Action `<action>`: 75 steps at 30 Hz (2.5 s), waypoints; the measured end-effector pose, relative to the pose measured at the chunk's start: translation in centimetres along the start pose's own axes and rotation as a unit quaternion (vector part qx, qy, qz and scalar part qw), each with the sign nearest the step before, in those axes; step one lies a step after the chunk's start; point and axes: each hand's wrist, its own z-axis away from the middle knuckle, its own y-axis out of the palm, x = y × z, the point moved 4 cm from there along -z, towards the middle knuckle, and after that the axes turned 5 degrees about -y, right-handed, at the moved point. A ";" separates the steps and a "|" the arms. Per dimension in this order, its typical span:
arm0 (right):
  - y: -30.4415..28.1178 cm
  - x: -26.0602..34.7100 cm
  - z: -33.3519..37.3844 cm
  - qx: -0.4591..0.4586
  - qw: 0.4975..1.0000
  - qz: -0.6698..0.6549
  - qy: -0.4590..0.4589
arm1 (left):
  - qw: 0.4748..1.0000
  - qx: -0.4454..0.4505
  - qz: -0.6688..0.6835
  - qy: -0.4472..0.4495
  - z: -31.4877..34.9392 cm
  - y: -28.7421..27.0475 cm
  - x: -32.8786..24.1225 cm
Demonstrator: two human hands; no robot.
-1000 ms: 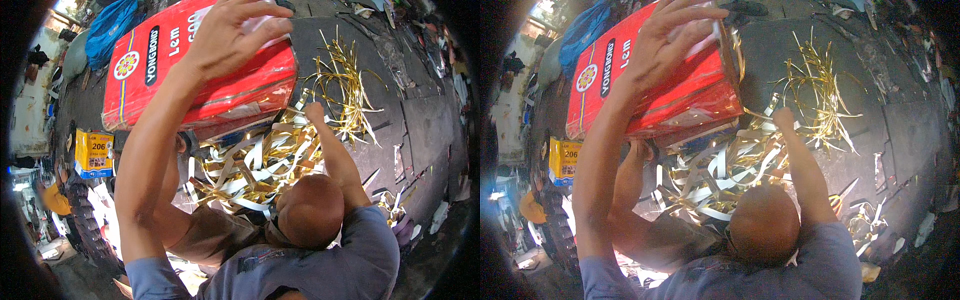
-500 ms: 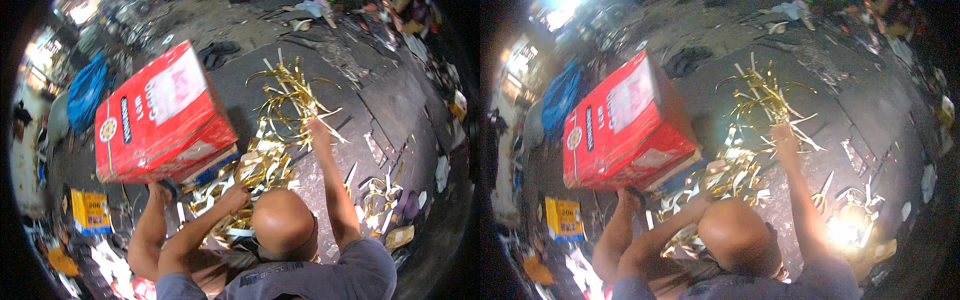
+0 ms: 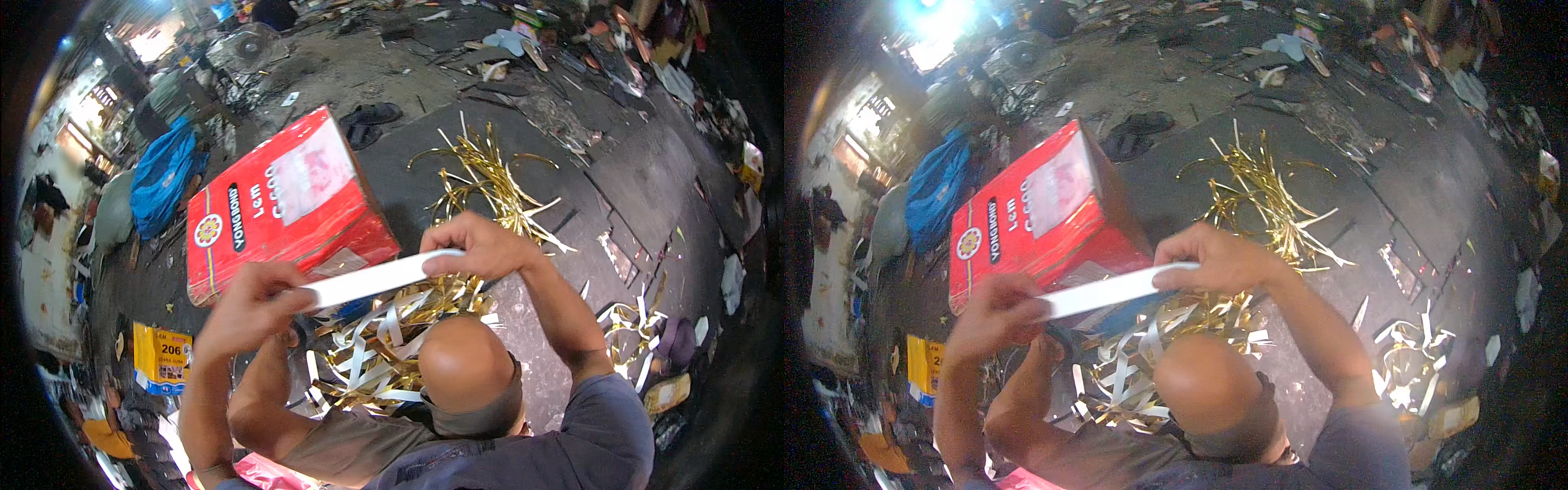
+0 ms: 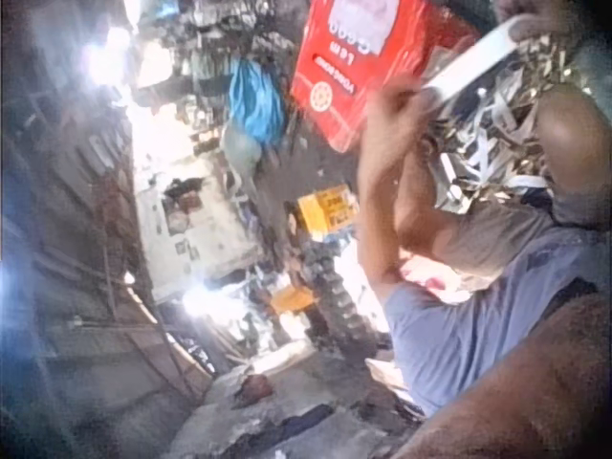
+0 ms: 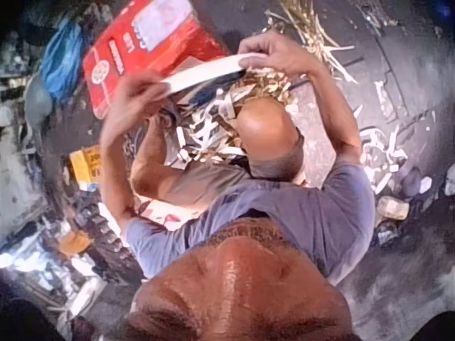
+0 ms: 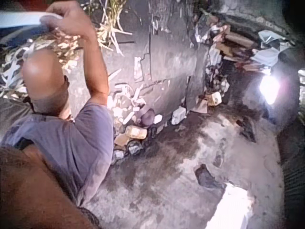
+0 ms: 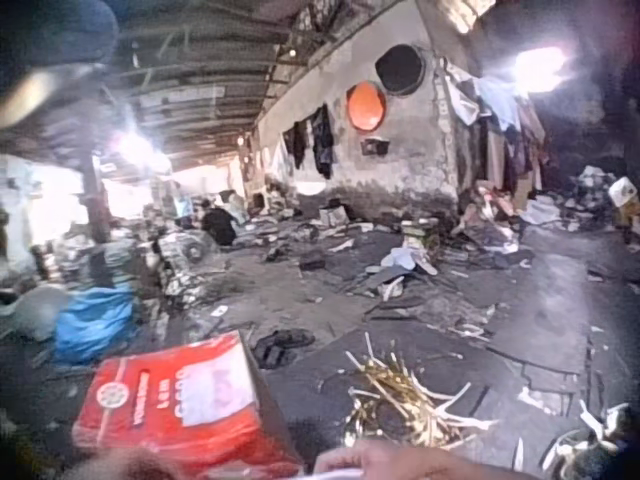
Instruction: The person sits on the floor and wraps a red cardboard box with white and gold ribbons. They repeatedly pull ribbon from a pile, wrap it around the box, and secure it by hand.
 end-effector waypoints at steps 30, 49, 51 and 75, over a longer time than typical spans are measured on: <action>-1.2 7.5 -14.2 -0.147 0.811 0.547 -0.147 | 0.865 -0.291 -0.045 0.407 -14.1 -1.7 -0.3; -3.0 5.3 -15.4 -0.181 0.907 0.364 -0.109 | 0.893 -0.265 0.016 0.363 -14.9 -2.6 0.0; -2.5 4.9 -16.0 -0.218 0.902 0.351 -0.129 | 0.890 -0.288 0.000 0.354 -14.9 -2.7 0.0; -1.7 -1.0 -14.7 -0.270 0.925 -0.261 0.060 | 0.882 -0.218 0.042 0.415 -16.3 -1.5 -3.1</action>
